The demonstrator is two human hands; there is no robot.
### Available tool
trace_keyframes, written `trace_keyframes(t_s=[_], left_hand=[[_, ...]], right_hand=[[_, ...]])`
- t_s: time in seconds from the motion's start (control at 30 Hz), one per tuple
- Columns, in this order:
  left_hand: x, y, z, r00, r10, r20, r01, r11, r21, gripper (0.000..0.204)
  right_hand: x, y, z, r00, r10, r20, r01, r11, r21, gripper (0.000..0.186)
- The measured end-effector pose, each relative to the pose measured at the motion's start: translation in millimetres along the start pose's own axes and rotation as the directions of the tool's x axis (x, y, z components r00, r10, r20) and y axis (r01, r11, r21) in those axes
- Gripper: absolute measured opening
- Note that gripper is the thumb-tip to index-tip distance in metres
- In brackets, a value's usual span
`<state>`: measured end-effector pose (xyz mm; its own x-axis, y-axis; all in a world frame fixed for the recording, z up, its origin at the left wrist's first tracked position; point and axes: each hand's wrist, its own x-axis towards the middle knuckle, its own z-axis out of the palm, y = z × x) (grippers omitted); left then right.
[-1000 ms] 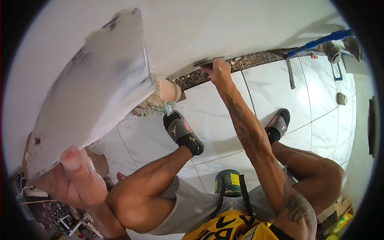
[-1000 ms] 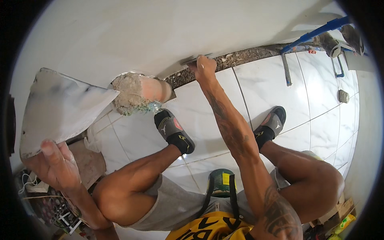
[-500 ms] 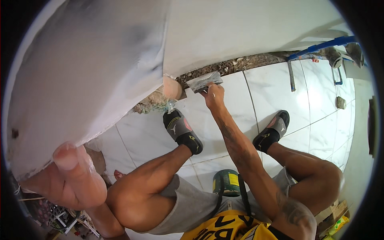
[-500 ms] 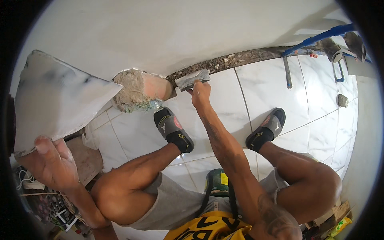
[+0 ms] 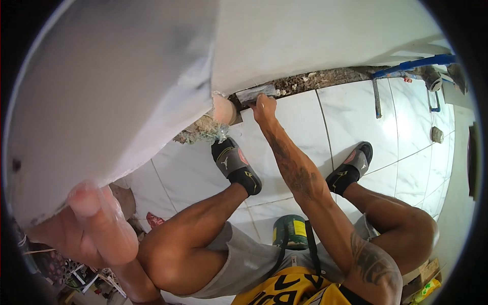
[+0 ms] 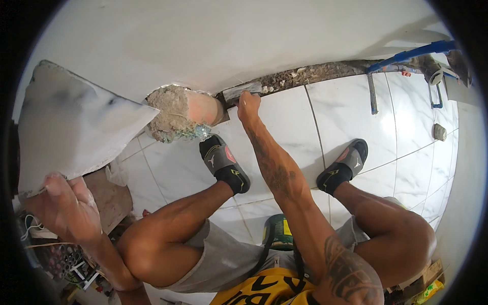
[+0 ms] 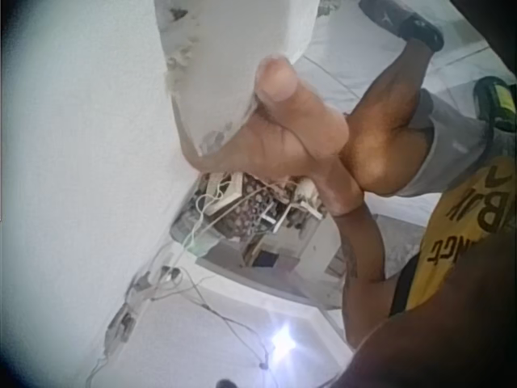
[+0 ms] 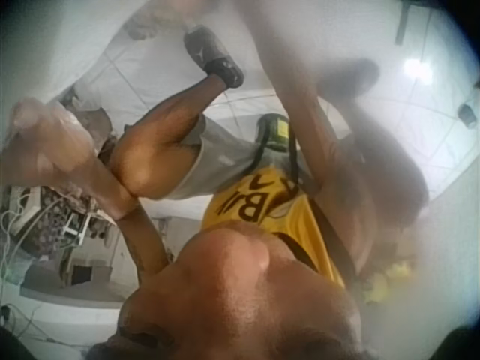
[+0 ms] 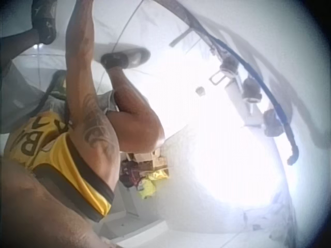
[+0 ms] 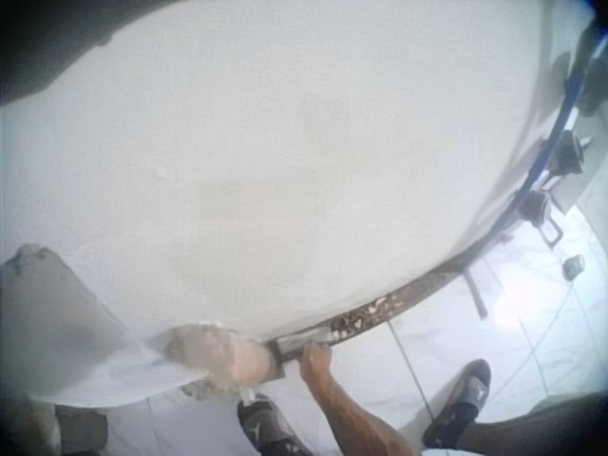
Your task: The person mixes plaster between two putty knives and applies the plaster along the lower edge of a wall.
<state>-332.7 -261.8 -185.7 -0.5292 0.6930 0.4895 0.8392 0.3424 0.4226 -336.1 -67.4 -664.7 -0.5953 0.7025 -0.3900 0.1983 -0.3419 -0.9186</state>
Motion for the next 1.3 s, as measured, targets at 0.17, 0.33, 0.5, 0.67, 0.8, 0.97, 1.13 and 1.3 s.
trace_keyframes(t_s=[0.17,0.33,0.5,0.67,0.8,0.97,1.13,1.3], left_hand=[[26.0,-6.2,8.9,0.992,-0.111,-0.065,0.110,0.994,-0.009,0.034],[47.6,-15.9,-8.7,0.982,-0.189,0.028,0.188,0.981,0.039,0.032],[47.3,-26.0,6.0,0.994,-0.055,0.098,0.079,0.965,-0.251,0.031],[37.2,-12.3,12.4,0.941,-0.338,0.007,0.335,0.930,-0.150,0.045],[39.3,-16.3,10.8,0.946,-0.323,-0.017,0.320,0.943,-0.096,0.044],[40.6,-23.2,10.0,0.944,-0.328,-0.031,0.324,0.941,-0.099,0.041],[41.8,-23.1,7.9,0.942,-0.334,-0.040,0.332,0.942,-0.058,0.039],[47.1,-19.5,20.8,0.955,-0.293,-0.055,0.288,0.954,-0.081,0.039]], right_hand=[[17.2,8.3,-9.3,0.991,-0.136,0.015,0.134,0.987,0.088,0.035],[-35.4,-69.6,54.4,0.960,0.263,0.092,-0.255,0.696,0.672,0.017],[-31.4,-106.1,24.2,0.990,0.138,0.027,-0.126,0.787,0.604,0.015],[-53.8,-150.3,28.5,0.994,0.056,0.089,-0.100,0.765,0.636,0.024],[-76.9,-208.2,29.7,0.988,0.142,0.053,-0.135,0.669,0.731,0.023],[-108.3,-224.8,4.1,0.994,0.107,0.036,-0.103,0.728,0.678,0.020],[-102.5,-162.8,-34.1,0.986,0.142,0.092,-0.162,0.636,0.755,0.017],[-53.5,-93.0,-58.1,0.962,0.254,0.100,-0.247,0.651,0.718,0.023]])
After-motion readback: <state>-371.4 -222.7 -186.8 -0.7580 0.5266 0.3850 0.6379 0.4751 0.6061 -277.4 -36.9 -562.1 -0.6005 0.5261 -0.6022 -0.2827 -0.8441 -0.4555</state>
